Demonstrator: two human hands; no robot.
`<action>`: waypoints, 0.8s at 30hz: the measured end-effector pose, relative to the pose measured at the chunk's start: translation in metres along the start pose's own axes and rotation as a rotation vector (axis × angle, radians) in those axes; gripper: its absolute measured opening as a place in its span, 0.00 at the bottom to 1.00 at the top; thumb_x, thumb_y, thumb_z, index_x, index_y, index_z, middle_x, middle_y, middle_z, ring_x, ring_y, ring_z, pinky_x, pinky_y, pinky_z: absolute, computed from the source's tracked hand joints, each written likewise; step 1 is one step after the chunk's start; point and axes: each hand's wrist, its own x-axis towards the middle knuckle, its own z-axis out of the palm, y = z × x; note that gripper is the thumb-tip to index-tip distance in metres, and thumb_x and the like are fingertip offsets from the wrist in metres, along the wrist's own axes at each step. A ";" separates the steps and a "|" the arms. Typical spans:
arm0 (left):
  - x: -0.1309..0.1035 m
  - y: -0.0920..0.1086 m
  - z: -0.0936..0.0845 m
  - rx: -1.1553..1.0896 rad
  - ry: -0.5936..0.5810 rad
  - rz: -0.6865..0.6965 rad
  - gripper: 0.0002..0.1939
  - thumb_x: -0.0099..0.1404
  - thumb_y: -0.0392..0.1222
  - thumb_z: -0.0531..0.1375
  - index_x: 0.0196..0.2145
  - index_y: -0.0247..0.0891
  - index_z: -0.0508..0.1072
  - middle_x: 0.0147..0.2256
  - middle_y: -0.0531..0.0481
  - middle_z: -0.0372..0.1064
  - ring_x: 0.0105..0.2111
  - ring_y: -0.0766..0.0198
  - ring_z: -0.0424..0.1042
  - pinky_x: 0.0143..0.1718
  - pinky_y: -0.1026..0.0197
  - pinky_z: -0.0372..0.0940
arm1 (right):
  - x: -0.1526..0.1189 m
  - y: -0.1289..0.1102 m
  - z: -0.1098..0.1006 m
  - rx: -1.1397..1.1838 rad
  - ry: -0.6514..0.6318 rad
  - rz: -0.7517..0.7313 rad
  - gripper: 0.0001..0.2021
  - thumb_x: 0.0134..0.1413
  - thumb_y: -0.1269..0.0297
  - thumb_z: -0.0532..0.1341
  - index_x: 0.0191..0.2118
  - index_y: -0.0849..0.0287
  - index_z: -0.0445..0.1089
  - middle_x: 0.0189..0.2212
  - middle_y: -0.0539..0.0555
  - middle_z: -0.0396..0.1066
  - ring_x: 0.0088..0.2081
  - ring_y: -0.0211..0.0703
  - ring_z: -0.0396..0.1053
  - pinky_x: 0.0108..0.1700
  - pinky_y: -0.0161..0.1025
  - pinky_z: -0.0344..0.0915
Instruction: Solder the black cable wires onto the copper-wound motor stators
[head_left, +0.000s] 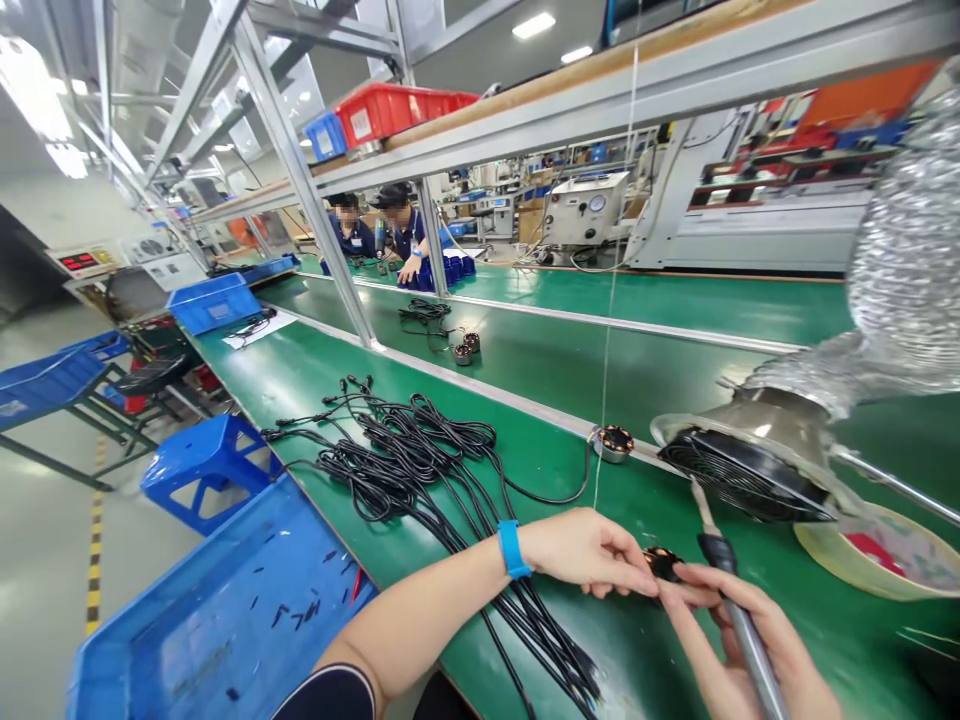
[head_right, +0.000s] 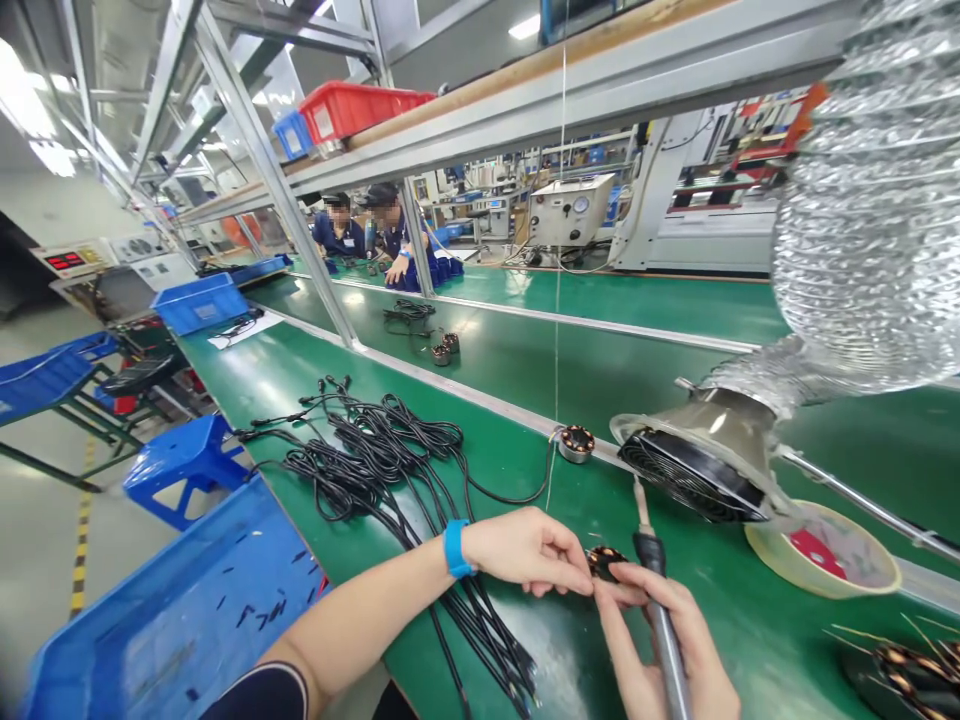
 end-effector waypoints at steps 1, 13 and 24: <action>0.000 0.000 0.001 -0.007 0.009 -0.010 0.19 0.56 0.53 0.68 0.37 0.34 0.77 0.28 0.53 0.69 0.23 0.72 0.63 0.26 0.66 0.59 | 0.000 -0.003 -0.001 -0.036 -0.005 -0.040 0.18 0.52 0.48 0.65 0.42 0.55 0.70 0.38 0.55 0.74 0.35 0.48 0.75 0.48 0.46 0.70; 0.010 -0.008 0.008 -0.158 0.115 0.086 0.15 0.48 0.47 0.71 0.27 0.33 0.75 0.25 0.54 0.69 0.25 0.70 0.62 0.29 0.65 0.56 | 0.003 -0.003 0.002 -0.095 -0.002 -0.240 0.09 0.58 0.57 0.62 0.42 0.53 0.70 0.37 0.54 0.72 0.33 0.44 0.73 0.38 0.40 0.69; 0.001 0.002 0.020 -0.159 0.389 0.132 0.11 0.54 0.44 0.66 0.25 0.33 0.72 0.18 0.58 0.60 0.17 0.75 0.51 0.19 0.69 0.47 | -0.003 -0.005 0.001 0.059 0.070 -0.024 0.06 0.61 0.64 0.60 0.44 0.54 0.70 0.38 0.53 0.71 0.37 0.42 0.73 0.43 0.42 0.71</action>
